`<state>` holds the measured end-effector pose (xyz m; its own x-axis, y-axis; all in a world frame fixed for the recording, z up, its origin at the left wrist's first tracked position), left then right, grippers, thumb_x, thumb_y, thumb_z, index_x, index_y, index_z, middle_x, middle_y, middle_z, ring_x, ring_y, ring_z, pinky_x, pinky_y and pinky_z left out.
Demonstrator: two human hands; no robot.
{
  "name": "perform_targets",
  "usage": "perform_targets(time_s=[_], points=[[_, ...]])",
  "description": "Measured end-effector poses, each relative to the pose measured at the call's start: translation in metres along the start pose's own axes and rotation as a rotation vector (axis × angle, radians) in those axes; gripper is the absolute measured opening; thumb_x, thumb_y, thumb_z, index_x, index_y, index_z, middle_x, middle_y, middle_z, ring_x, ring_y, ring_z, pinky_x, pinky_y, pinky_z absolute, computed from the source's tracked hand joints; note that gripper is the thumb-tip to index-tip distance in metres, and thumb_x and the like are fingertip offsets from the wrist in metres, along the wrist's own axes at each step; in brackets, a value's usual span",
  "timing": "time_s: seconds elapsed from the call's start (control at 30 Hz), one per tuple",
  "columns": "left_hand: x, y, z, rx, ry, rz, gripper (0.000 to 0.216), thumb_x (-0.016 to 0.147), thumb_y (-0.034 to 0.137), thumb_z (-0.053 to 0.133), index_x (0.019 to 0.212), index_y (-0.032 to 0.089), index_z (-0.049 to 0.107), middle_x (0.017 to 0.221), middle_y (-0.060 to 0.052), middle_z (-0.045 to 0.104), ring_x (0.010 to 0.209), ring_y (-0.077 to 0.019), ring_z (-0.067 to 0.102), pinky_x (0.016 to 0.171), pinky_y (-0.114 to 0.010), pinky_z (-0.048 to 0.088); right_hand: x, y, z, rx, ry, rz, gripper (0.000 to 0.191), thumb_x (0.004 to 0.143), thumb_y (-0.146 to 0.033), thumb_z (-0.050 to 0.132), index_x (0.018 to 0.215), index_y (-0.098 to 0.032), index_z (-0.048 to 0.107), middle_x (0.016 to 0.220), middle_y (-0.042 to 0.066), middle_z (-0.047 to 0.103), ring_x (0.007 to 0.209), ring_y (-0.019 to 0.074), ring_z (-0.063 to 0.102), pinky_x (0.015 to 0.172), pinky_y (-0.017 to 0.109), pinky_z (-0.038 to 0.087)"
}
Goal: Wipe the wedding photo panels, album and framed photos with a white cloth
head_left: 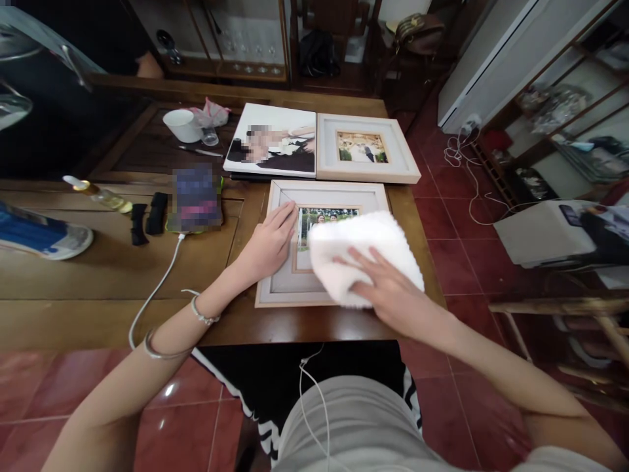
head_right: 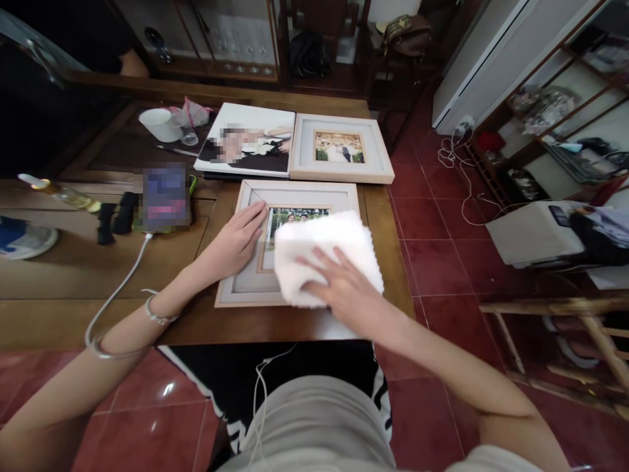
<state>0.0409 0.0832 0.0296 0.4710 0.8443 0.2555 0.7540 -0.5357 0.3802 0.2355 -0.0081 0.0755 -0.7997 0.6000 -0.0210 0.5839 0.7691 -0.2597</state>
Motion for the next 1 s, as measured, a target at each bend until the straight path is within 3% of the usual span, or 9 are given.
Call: perform_targets(time_s=[0.1, 0.2, 0.33, 0.47, 0.6, 0.73, 0.83, 0.93, 1.0], points=[[0.000, -0.001, 0.000, -0.014, 0.003, 0.004, 0.052, 0.103, 0.021, 0.026, 0.150, 0.003, 0.037, 0.157, -0.023, 0.036, 0.149, -0.0324, 0.029, 0.119, -0.057, 0.032, 0.025, 0.054, -0.013, -0.160, 0.209, 0.156, 0.056, 0.077, 0.011, 0.036, 0.121, -0.014, 0.063, 0.160, 0.013, 0.037, 0.152, 0.0327, 0.016, 0.120, 0.068, 0.021], [0.000, -0.002, 0.000, -0.034, 0.006, 0.003, 0.052, 0.102, 0.021, 0.028, 0.151, 0.005, 0.038, 0.157, -0.023, 0.037, 0.149, -0.0331, 0.029, 0.119, -0.057, 0.032, 0.049, 0.100, -0.038, -0.254, 0.345, 0.258, 0.063, 0.080, 0.011, 0.032, 0.129, -0.018, 0.058, 0.164, 0.007, 0.031, 0.154, 0.0306, 0.009, 0.121, 0.067, 0.019], [0.000, -0.002, -0.001, -0.050, 0.027, -0.010, 0.051, 0.102, 0.022, 0.029, 0.150, 0.007, 0.040, 0.156, -0.021, 0.039, 0.149, -0.0316, 0.031, 0.119, -0.056, 0.032, 0.076, 0.122, -0.043, -0.305, 0.244, 0.207, 0.071, 0.075, 0.012, 0.034, 0.133, -0.022, 0.057, 0.162, 0.003, 0.035, 0.153, 0.0352, 0.007, 0.119, 0.074, 0.013], [-0.001, -0.002, -0.002, -0.047, 0.048, -0.029, 0.051, 0.103, 0.022, 0.027, 0.149, 0.008, 0.041, 0.155, -0.019, 0.041, 0.148, -0.0294, 0.033, 0.119, -0.055, 0.034, 0.073, 0.103, -0.022, -0.279, 0.108, 0.202, 0.068, 0.073, 0.011, 0.039, 0.130, -0.020, 0.061, 0.161, 0.007, 0.036, 0.152, 0.0407, 0.013, 0.114, 0.079, 0.018], [0.000, -0.001, -0.001, -0.030, 0.040, -0.035, 0.052, 0.102, 0.021, 0.027, 0.148, 0.002, 0.041, 0.155, -0.023, 0.039, 0.148, -0.0307, 0.032, 0.119, -0.054, 0.034, 0.041, 0.053, -0.005, -0.269, -0.025, 0.176, 0.063, 0.072, 0.008, 0.044, 0.125, -0.020, 0.064, 0.160, 0.008, 0.037, 0.150, 0.0428, 0.019, 0.112, 0.079, 0.020], [0.001, -0.001, -0.001, -0.026, 0.032, -0.038, 0.052, 0.101, 0.020, 0.028, 0.149, 0.003, 0.039, 0.156, -0.023, 0.039, 0.148, -0.0323, 0.031, 0.118, -0.058, 0.033, 0.000, -0.004, -0.006, -0.244, -0.179, 0.080, 0.062, 0.066, 0.005, 0.051, 0.122, -0.017, 0.066, 0.161, 0.014, 0.033, 0.145, 0.0499, 0.028, 0.108, 0.077, 0.033], [0.001, 0.000, -0.001, -0.023, 0.023, -0.041, 0.052, 0.101, 0.019, 0.029, 0.151, 0.006, 0.038, 0.156, -0.022, 0.039, 0.148, -0.0327, 0.031, 0.118, -0.060, 0.033, -0.021, -0.037, -0.014, -0.144, -0.205, -0.044, 0.064, 0.065, 0.003, 0.049, 0.123, -0.017, 0.065, 0.161, 0.013, 0.032, 0.143, 0.0474, 0.034, 0.107, 0.069, 0.044], [0.000, 0.000, 0.000, -0.013, 0.010, -0.032, 0.053, 0.100, 0.017, 0.029, 0.151, 0.005, 0.037, 0.156, -0.022, 0.037, 0.148, -0.0329, 0.031, 0.117, -0.060, 0.033, -0.021, -0.044, -0.012, -0.059, -0.176, -0.081, 0.065, 0.067, 0.004, 0.042, 0.123, -0.021, 0.065, 0.161, 0.008, 0.034, 0.145, 0.0429, 0.032, 0.109, 0.067, 0.044], [0.000, 0.000, 0.001, -0.007, 0.001, -0.025, 0.054, 0.099, 0.016, 0.029, 0.151, 0.004, 0.036, 0.157, -0.023, 0.036, 0.149, -0.0333, 0.030, 0.117, -0.060, 0.033, -0.009, -0.030, -0.006, -0.053, -0.121, -0.015, 0.065, 0.069, 0.007, 0.039, 0.122, -0.018, 0.065, 0.161, 0.008, 0.033, 0.147, 0.0424, 0.027, 0.112, 0.070, 0.037]])
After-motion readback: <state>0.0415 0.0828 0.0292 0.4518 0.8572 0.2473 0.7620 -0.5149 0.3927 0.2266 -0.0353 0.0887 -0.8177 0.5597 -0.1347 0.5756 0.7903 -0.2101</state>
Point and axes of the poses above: each hand's wrist, its own x-axis towards the middle knuckle, its own z-axis out of the palm, y = z × x, the point moved 7 cm from there along x, towards the middle knuckle
